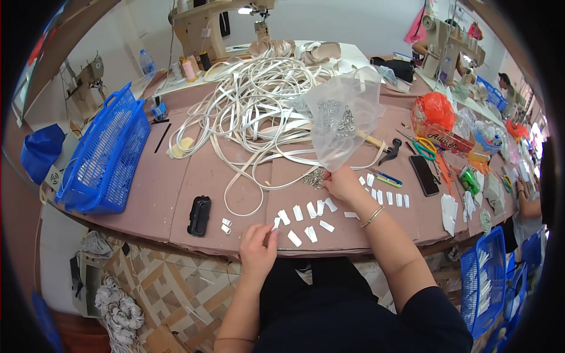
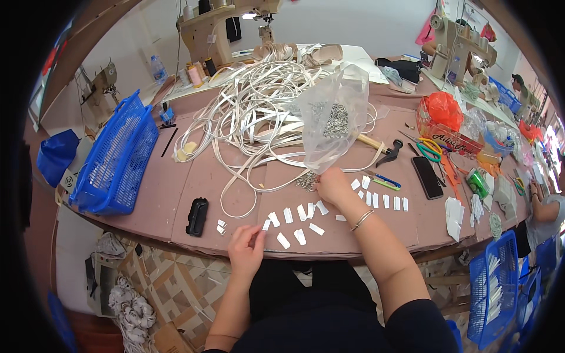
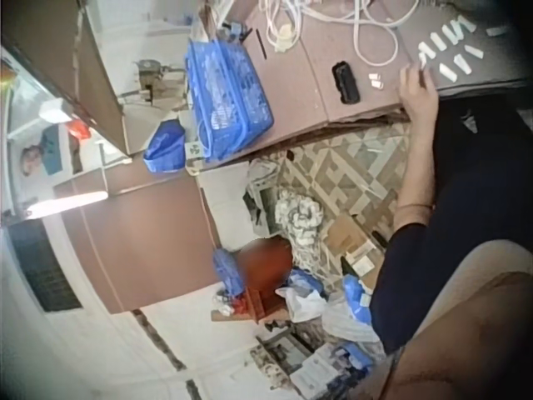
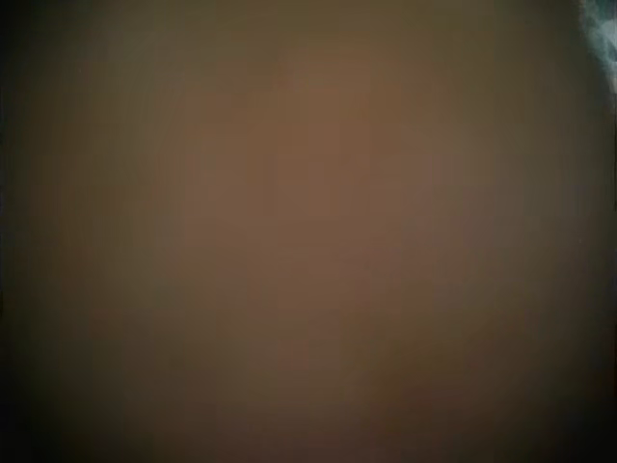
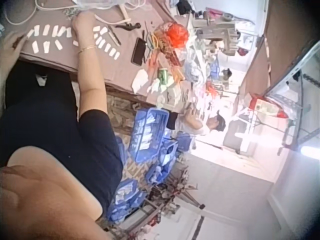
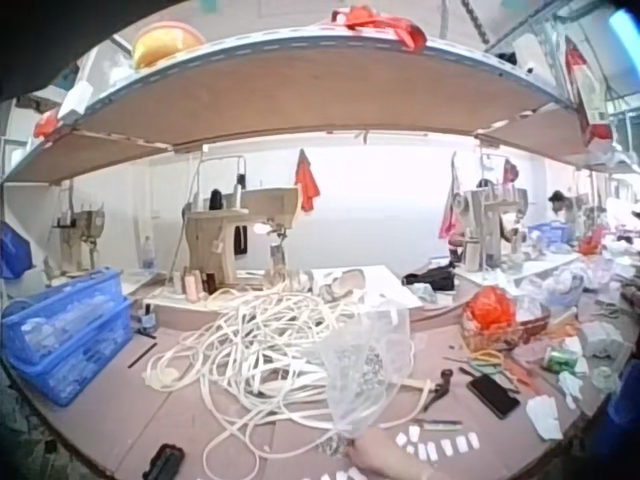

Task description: The person sits at a workbench in a workshop and assembles white fabric straps by inserting small metal hardware pieces into the ends. They handle the straps and metal pieces by hand, repeatedly picking up a strap, inserting a metal piece, and placing the finished unit on the table. The workspace contains sewing machines, piles of straps, and various tools.

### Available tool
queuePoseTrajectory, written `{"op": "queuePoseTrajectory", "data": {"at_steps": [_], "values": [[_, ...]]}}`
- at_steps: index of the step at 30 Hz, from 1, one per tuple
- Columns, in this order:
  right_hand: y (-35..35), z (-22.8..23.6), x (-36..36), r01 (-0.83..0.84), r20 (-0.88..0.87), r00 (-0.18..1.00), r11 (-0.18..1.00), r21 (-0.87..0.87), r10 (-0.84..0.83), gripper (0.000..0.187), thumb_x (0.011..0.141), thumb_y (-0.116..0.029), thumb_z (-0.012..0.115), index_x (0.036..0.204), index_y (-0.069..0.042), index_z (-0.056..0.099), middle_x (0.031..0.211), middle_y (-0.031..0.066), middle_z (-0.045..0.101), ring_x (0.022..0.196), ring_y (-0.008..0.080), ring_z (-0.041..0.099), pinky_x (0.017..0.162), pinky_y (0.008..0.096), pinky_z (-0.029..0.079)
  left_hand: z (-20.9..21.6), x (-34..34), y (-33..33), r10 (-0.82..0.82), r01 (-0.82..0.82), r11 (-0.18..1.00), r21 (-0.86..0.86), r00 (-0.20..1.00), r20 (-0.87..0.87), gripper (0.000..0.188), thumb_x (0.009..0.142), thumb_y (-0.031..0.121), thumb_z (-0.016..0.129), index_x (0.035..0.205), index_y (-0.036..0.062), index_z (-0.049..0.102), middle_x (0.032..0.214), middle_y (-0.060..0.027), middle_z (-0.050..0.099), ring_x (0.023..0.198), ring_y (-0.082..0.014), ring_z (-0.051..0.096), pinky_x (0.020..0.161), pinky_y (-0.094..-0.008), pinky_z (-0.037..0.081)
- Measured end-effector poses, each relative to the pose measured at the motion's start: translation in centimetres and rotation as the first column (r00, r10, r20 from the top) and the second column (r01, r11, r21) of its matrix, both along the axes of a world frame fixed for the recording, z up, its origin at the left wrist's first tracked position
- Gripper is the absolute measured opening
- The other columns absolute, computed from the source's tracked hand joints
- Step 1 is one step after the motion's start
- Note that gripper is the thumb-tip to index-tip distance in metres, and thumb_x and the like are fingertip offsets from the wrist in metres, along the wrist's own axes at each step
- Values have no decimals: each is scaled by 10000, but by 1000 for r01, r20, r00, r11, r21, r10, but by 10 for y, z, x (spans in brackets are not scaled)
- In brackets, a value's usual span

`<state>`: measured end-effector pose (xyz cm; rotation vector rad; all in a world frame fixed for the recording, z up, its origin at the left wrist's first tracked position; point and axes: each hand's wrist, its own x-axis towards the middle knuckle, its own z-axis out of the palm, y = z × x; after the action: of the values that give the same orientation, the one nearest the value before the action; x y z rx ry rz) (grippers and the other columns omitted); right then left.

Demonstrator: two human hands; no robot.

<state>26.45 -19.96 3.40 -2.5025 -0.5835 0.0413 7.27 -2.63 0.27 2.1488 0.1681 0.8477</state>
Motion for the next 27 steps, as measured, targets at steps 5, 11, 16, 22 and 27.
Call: {"op": "queuePoseTrajectory", "data": {"at_steps": [5,11,16,22,27], "values": [[0,6,11,-94,128,988,996,12,91,157,661,-85,636,769,2,565,693,140,569,679,267,562,618,360,447,4,8,1,-27,25,996,-81,999,-32,118,708,59,623,821,31,610,770,-89,561,713,-247,535,648,-328,429],[-11,13,-4,1,104,995,995,100,-12,132,729,-71,537,839,-7,572,742,144,598,659,275,582,603,348,462,22,43,-5,-79,87,944,318,996,-38,179,692,52,629,868,33,614,818,-59,549,792,-234,516,705,-324,409],[-27,16,-42,38,-299,949,905,423,100,133,769,-81,528,859,1,581,709,73,605,625,123,573,573,256,458,15,58,-17,-62,151,901,406,972,-225,221,657,68,646,875,89,610,905,-59,538,903,-279,465,804,-389,342],[-11,8,-65,88,-475,843,805,587,253,165,793,-59,540,938,9,577,724,40,594,645,72,558,577,204,467,20,60,-14,-103,182,943,278,956,-274,193,612,62,669,784,59,580,830,-45,553,882,-279,478,797,-395,341],[-8,11,-58,234,-656,664,734,638,359,141,815,-66,548,935,6,569,759,42,595,652,63,557,580,186,477,26,54,-10,-197,182,978,-98,964,-179,113,696,32,629,791,41,568,790,-40,564,746,-173,536,676,-292,423]]}}
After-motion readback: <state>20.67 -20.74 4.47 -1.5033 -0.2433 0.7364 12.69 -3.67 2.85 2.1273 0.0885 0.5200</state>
